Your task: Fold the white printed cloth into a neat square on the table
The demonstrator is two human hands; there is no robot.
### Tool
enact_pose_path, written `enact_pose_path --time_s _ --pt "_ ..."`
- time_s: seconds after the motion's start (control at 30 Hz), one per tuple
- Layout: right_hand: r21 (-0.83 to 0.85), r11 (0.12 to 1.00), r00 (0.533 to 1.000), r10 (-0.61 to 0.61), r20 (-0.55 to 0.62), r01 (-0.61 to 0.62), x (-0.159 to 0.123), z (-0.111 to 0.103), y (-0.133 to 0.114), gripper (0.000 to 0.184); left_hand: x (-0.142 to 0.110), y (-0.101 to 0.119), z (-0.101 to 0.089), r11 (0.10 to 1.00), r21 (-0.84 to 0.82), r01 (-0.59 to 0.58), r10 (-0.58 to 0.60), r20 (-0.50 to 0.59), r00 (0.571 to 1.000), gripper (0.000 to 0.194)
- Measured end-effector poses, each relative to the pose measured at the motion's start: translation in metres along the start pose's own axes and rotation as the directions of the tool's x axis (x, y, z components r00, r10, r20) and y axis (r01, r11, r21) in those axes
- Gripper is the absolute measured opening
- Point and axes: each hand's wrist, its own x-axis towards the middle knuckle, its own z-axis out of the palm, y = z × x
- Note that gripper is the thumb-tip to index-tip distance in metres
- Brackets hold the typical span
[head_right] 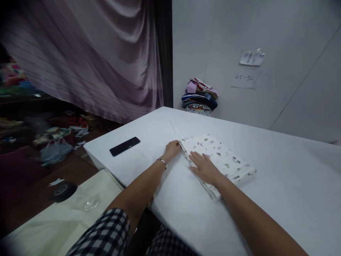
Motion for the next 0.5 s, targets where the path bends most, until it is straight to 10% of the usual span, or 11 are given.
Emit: enact_pose_path --time_s 0.5 --pt "-0.017 1.000 1.000 -0.023 -0.019 0.023 -0.0001 0.0011 -0.0005 0.059 0.0072 -0.0076 0.0014 0.994 -0.106 0.030 -0.038 -0.070 0.997 0.013"
